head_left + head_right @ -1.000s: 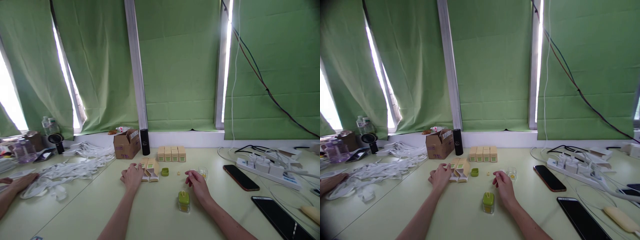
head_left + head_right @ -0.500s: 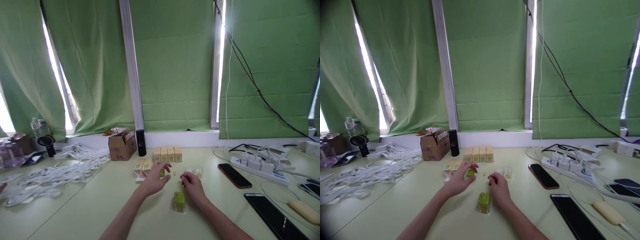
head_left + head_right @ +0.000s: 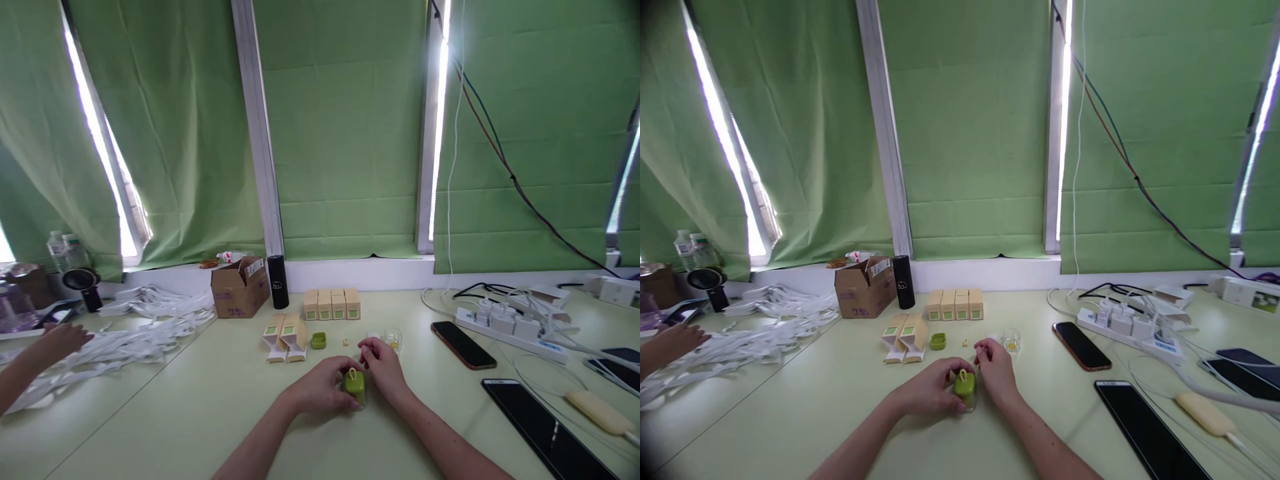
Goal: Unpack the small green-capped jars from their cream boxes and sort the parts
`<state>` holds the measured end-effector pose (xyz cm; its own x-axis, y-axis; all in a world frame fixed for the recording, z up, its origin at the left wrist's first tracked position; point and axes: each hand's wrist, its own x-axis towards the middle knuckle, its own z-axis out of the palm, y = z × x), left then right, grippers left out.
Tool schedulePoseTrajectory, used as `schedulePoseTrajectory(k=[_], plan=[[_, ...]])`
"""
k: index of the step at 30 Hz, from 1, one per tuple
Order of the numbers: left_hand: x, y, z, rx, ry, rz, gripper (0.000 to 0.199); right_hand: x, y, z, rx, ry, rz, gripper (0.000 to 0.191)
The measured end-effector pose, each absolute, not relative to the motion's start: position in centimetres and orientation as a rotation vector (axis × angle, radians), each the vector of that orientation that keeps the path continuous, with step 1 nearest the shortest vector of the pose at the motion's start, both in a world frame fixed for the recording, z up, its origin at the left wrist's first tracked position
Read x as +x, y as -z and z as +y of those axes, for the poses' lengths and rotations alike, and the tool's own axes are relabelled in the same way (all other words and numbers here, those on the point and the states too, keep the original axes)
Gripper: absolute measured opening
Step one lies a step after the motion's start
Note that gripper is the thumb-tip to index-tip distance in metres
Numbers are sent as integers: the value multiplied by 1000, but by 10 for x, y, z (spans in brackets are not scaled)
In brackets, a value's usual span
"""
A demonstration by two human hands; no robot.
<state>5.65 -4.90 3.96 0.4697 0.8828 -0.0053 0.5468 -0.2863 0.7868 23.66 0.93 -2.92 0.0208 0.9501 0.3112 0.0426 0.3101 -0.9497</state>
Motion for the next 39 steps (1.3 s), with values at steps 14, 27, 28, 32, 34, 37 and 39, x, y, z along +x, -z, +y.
schedulePoseTrajectory(k=[14,27,28,32,34,37,39], plan=[[47,-17,-19,1517,-1229,962,61,229,2,-29,-657,-1091,-1496,43],[49,-10,-22,1357,-1369,919,65,227,7,-15,-515,-1515,-993,46],[49,-10,-23,1374,-1376,935,63,228,7,-14,-519,-1515,-986,46],[50,-12,-23,1445,-1427,1003,60,227,8,-13,-527,-1499,-978,48],[50,-12,-22,1453,-1451,1007,59,226,8,-12,-541,-1457,-1016,51],[51,-10,-21,1456,-1469,1000,56,224,9,-13,-577,-1344,-1151,54],[51,-9,-21,1448,-1482,989,52,223,8,-14,-601,-1266,-1208,53]])
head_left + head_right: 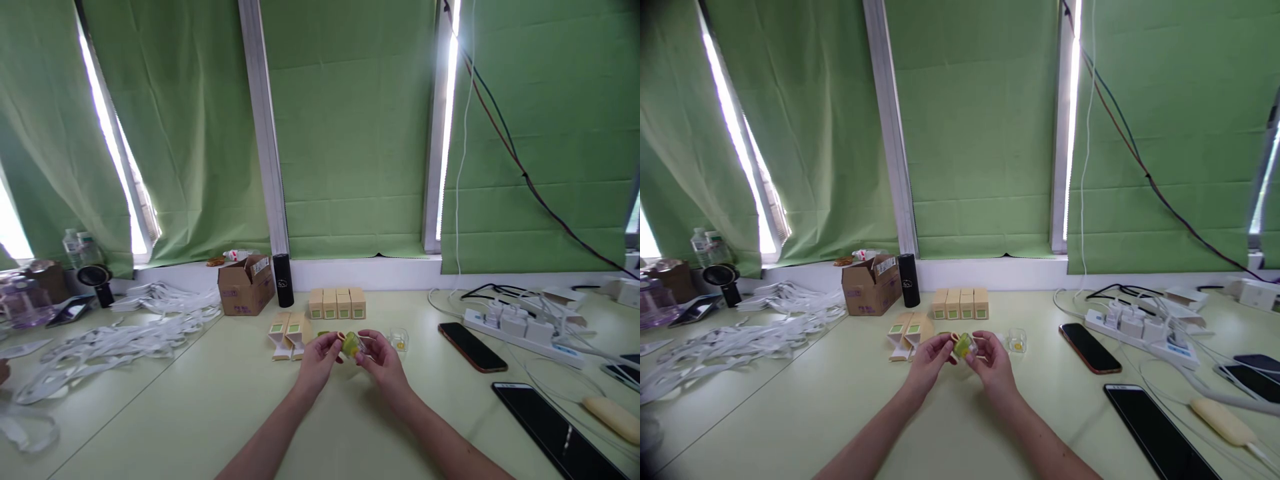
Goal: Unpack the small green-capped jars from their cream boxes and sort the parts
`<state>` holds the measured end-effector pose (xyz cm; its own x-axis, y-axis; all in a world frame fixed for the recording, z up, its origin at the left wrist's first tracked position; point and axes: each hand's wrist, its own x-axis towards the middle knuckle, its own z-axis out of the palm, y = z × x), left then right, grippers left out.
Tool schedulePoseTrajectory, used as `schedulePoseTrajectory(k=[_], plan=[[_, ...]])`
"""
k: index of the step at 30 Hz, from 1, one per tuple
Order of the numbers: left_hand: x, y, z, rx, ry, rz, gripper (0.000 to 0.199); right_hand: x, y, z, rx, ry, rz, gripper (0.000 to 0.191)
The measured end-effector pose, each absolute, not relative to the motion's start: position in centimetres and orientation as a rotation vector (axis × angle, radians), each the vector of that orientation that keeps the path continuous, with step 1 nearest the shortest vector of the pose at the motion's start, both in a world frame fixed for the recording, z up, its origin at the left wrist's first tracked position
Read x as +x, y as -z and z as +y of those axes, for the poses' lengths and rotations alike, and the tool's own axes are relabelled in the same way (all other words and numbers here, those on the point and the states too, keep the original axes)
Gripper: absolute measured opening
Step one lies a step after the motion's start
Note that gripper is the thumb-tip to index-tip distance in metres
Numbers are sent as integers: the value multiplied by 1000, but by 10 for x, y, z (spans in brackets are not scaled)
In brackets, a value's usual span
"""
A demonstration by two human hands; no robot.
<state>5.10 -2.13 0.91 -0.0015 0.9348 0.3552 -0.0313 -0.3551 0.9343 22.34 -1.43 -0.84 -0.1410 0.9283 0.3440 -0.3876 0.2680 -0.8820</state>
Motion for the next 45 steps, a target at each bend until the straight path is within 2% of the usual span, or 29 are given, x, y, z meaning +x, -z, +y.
schedulePoseTrajectory(k=[8,12,15,21,33,39,45], plan=[[51,-14,-26,1441,-1540,964,32,222,6,-25,-697,-1015,-1335,57],[54,-20,-36,1624,-1629,1064,16,223,6,-28,-716,-916,-1425,58],[56,-22,-43,1832,-1682,1162,12,224,8,-29,-714,-837,-1500,59],[57,-17,-47,2086,-1612,1193,13,223,13,-29,-760,-694,-1622,57],[53,-8,-40,1979,-1627,1127,12,227,9,-25,-845,-657,-1669,57],[50,-11,-31,1639,-1851,1067,26,233,6,-22,-851,-682,-1643,58],[41,-8,-17,1353,-1882,1157,45,237,-3,-22,-771,-736,-1635,47]])
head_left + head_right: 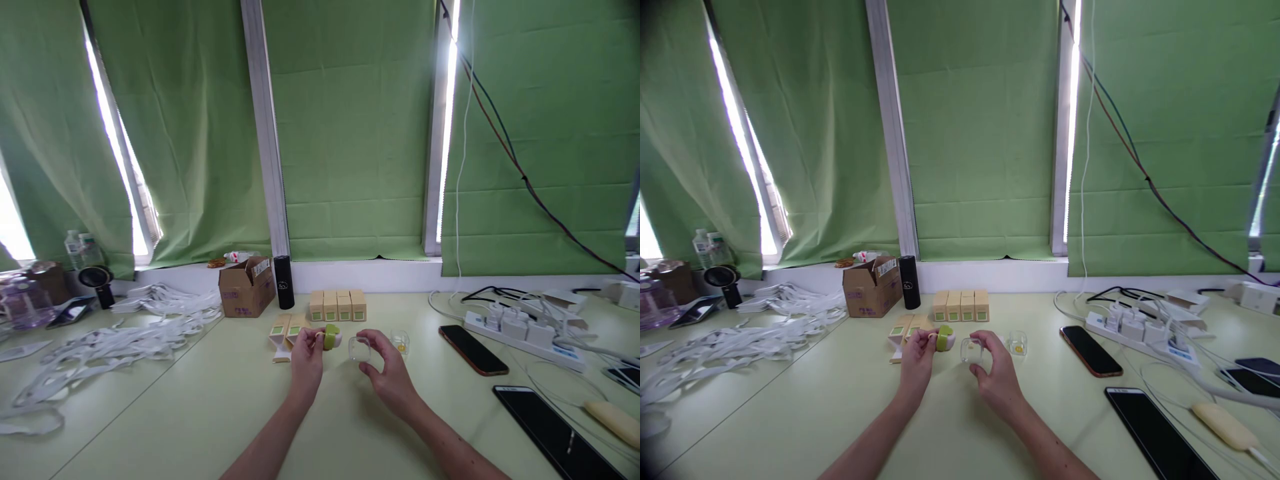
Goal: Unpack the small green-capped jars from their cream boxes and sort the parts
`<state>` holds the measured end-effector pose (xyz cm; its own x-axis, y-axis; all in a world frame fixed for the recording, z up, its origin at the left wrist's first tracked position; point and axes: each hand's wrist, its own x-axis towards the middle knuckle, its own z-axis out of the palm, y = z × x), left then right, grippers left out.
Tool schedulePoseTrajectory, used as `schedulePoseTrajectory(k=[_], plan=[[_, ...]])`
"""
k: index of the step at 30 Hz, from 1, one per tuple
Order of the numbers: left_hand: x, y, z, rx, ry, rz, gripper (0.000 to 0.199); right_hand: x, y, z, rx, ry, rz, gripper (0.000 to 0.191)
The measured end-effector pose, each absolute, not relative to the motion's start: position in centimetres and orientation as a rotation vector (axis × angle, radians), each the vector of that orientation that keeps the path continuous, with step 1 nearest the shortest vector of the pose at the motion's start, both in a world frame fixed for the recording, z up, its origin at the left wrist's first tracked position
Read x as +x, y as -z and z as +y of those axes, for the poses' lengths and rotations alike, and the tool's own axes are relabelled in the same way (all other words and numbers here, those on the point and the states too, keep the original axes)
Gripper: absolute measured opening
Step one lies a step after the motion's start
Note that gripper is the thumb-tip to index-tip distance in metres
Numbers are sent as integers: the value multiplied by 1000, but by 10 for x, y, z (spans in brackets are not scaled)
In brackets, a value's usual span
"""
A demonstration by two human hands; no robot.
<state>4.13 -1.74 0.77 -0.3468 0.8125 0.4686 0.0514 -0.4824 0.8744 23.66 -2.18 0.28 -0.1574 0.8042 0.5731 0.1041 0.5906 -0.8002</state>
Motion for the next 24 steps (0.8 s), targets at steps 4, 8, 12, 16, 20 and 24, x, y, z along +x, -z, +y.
schedulePoseTrajectory(k=[4,8,12,16,20,24], plan=[[41,-4,-15,1329,-1846,1180,47,255,-18,-6,-704,-811,-1507,45],[45,-1,-14,1328,-1825,1178,47,298,-34,25,-998,-504,-1482,44],[49,1,-14,1329,-1814,1180,47,342,-33,53,-1453,-266,-1638,46],[48,1,-14,1336,-1802,1183,47,367,-18,68,-1590,-253,-1661,39],[46,1,-13,1344,-1793,1195,48,377,0,77,-1671,-257,-1729,40],[47,0,-14,1357,-1783,1199,45,374,13,80,-1696,-265,-1835,40]])
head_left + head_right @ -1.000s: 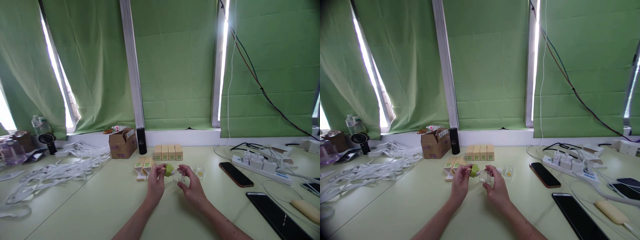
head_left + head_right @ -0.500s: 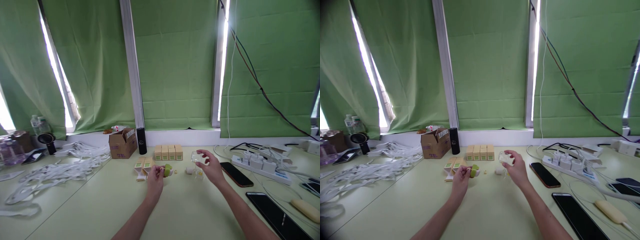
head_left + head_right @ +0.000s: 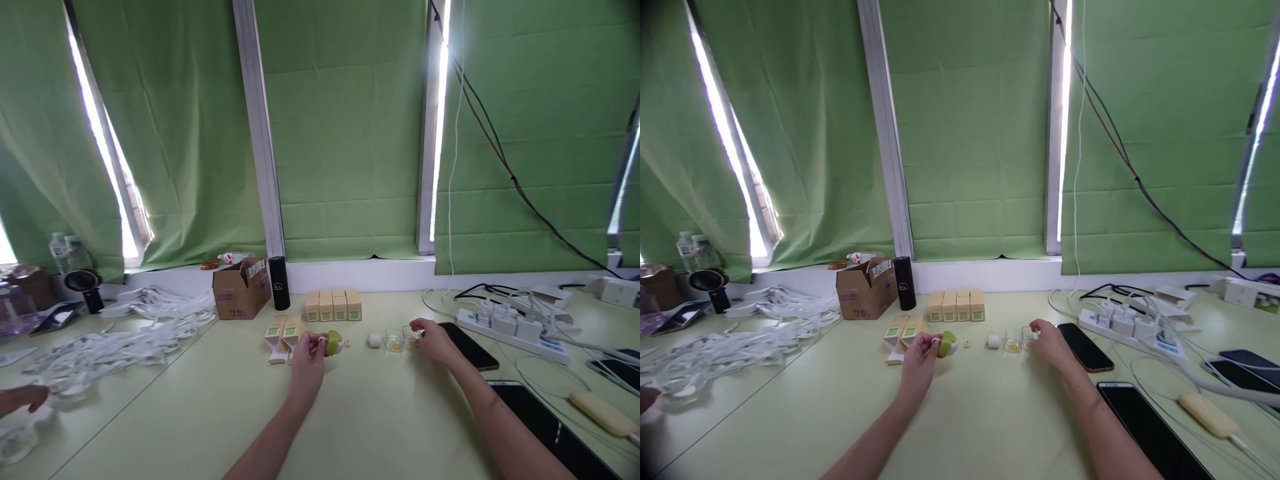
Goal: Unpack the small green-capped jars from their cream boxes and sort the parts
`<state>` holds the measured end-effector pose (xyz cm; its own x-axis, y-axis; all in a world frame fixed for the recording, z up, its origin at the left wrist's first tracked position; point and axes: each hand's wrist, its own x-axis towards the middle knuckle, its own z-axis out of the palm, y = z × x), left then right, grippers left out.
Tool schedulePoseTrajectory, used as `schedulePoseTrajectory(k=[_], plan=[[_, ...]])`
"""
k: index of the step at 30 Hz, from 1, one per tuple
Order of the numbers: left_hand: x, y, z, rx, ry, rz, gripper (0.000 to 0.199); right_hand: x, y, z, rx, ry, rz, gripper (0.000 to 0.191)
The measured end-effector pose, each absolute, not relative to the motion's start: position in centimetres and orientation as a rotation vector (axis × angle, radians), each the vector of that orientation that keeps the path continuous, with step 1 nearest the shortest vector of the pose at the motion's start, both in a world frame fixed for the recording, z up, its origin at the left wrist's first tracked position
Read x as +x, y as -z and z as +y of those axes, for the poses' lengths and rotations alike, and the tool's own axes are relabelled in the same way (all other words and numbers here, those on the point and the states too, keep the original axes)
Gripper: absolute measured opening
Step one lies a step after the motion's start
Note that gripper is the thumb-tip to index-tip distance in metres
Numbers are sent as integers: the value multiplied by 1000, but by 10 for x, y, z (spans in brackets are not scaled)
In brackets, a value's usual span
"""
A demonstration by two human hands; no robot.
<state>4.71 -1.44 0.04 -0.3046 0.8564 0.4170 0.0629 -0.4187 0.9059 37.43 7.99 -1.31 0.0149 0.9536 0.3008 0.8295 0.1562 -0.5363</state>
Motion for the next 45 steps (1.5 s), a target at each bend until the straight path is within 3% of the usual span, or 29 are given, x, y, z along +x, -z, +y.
schedulePoseTrajectory(k=[8,26,45], plan=[[48,-3,-18,1376,-1767,1206,42,367,-1,63,-1735,-60,-1971,59],[50,-2,-17,1374,-1776,1196,43,340,-5,47,-1634,148,-2213,25],[52,-3,-17,1358,-1786,1182,40,339,5,59,-1622,104,-2181,32]])
